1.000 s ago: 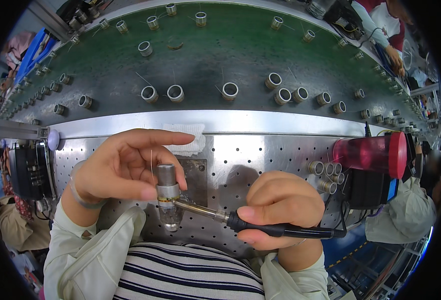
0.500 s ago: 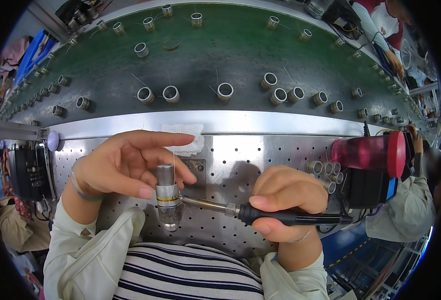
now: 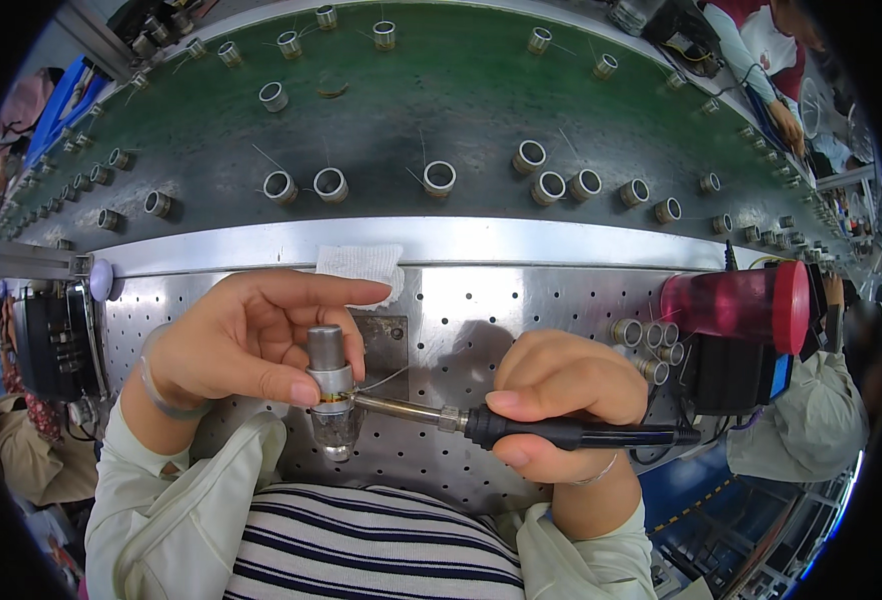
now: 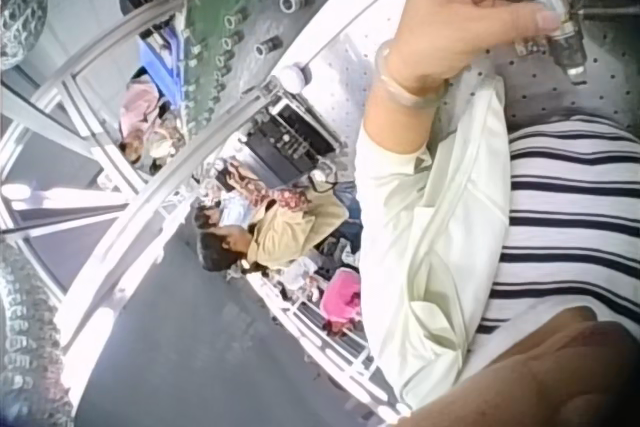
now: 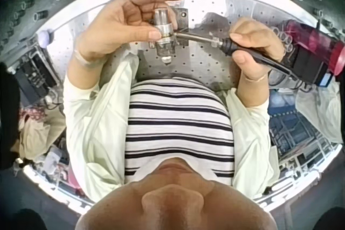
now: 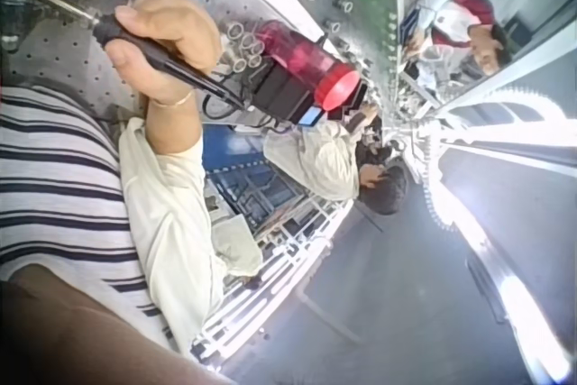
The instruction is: The person uses a soldering iron to apply heat to small cylindrical metal components held in a fixture. They repeatedly pick up components from a conveyor belt, solder them, and place them back on the belt. The camera pans briefly to show other workers at the assembly line before returning to the task.
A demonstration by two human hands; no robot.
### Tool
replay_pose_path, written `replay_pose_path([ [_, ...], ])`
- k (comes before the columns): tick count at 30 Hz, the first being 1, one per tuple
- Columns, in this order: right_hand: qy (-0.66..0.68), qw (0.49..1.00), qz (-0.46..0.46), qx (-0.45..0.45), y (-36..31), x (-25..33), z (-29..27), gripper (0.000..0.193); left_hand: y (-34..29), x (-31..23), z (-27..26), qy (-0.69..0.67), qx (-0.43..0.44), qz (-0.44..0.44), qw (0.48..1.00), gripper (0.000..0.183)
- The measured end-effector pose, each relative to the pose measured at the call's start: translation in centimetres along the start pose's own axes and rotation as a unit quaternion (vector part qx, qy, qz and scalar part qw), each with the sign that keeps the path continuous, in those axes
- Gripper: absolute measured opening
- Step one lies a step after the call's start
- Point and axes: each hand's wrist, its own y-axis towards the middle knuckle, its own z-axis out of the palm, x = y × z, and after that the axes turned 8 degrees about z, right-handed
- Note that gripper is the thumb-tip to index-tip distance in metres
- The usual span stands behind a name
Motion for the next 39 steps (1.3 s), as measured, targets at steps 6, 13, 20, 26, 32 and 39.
replay_pose_path([
  [6, 0.008, 1.0, 0.004, 0.014, 0.0, -0.1, 0.0, 0.028, 0.0, 0.0, 0.0, 0.005, -0.005, -0.004, 1.0, 0.073],
  [13, 0.005, 1.0, 0.01, 0.019, 0.0, -0.1, -0.1, 0.027, 0.0, 0.2, -0.7, 0.011, 0.033, -0.004, 0.999, 0.066],
  [20, -0.013, 0.999, -0.007, 0.046, 0.3, -0.1, -0.4, 0.027, 0.1, 0.2, -0.6, 0.013, 0.034, -0.003, 0.999, 0.066],
  [26, -0.043, 0.997, -0.027, 0.062, 0.4, 0.3, -0.4, 0.028, 0.2, 0.2, -0.1, 0.005, 0.004, -0.011, 1.0, 0.07],
  [32, -0.017, 0.999, -0.02, 0.023, 0.0, 0.2, -0.7, 0.029, 0.0, 0.1, 0.5, 0.037, -0.034, -0.008, 0.999, 0.072],
  [39, -0.027, 0.999, -0.014, 0.042, 0.3, 0.2, -0.5, 0.028, -0.1, -0.1, 0.8, 0.048, -0.041, -0.003, 0.998, 0.072],
])
